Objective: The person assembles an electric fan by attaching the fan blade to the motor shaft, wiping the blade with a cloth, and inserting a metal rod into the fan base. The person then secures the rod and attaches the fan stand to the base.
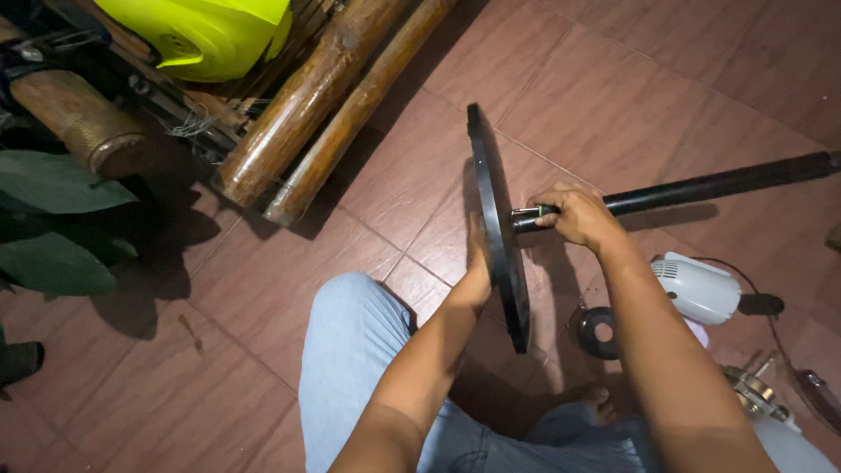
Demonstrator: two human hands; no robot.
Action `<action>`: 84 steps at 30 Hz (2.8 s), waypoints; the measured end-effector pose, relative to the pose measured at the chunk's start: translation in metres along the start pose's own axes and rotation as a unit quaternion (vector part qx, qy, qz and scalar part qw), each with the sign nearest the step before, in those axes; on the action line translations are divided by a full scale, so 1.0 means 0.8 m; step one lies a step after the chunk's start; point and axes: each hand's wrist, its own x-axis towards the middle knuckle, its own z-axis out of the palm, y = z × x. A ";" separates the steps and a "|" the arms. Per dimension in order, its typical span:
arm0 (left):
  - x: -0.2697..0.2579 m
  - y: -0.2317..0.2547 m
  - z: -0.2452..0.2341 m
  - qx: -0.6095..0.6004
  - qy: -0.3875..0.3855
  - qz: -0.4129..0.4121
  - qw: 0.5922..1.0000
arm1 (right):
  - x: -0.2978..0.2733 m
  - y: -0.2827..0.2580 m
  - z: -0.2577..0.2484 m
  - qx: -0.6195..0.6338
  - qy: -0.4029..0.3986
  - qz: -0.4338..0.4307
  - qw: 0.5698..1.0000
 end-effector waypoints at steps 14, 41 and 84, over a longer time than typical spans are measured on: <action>0.016 -0.008 -0.017 0.029 0.040 -0.069 0.996 | 0.002 0.006 0.004 -0.015 -0.012 0.016 1.000; 0.002 -0.012 -0.009 -0.019 -0.057 0.022 0.998 | 0.021 0.035 0.009 0.120 -0.012 0.036 0.992; 0.028 -0.005 0.015 0.149 0.120 0.035 0.981 | 0.013 0.027 0.003 0.089 0.111 0.036 0.989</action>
